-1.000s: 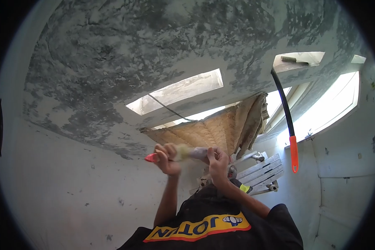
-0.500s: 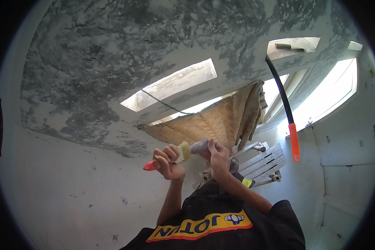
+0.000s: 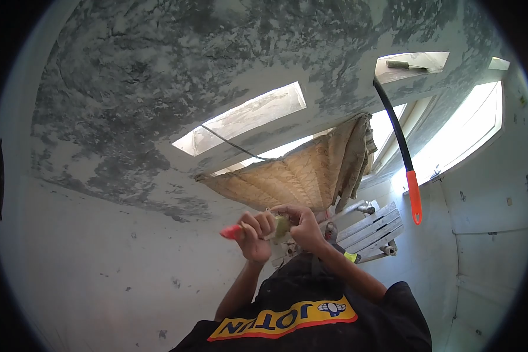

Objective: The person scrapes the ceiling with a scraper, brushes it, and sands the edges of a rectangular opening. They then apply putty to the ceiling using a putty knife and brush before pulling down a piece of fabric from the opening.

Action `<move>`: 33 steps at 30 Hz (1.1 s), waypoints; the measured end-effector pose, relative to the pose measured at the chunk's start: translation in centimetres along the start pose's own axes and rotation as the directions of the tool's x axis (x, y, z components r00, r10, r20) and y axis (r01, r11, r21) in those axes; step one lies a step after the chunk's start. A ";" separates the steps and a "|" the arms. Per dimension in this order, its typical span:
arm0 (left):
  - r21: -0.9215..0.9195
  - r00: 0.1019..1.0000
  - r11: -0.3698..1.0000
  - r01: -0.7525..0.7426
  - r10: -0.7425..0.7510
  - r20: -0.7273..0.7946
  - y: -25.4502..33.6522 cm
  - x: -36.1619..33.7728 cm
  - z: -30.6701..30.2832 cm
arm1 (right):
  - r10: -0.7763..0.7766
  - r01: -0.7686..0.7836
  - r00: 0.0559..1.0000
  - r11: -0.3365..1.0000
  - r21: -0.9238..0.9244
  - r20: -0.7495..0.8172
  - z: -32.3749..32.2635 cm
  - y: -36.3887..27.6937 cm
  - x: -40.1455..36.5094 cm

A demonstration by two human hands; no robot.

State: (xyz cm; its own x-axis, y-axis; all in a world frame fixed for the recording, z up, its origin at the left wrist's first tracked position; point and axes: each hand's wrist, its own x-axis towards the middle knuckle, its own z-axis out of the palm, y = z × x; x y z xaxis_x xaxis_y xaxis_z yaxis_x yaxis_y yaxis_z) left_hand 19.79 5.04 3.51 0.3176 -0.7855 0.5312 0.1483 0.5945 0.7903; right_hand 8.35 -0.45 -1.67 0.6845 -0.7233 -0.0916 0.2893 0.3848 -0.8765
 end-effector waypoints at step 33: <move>-0.054 0.984 0.998 -0.042 0.032 -0.174 2.2 4.2 -1.5 | 0.390 -0.407 0.909 0.747 0.526 0.149 -3.2 -0.9 0.3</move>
State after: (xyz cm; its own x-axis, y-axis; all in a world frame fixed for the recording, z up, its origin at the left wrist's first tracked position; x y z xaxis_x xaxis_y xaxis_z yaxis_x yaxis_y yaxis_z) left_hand 22.88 3.36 7.04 0.4802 -0.7240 0.4953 0.1854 0.6356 0.7494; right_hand 6.18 -2.88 -2.45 0.8345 -0.4217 -0.3547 0.2896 0.8833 -0.3687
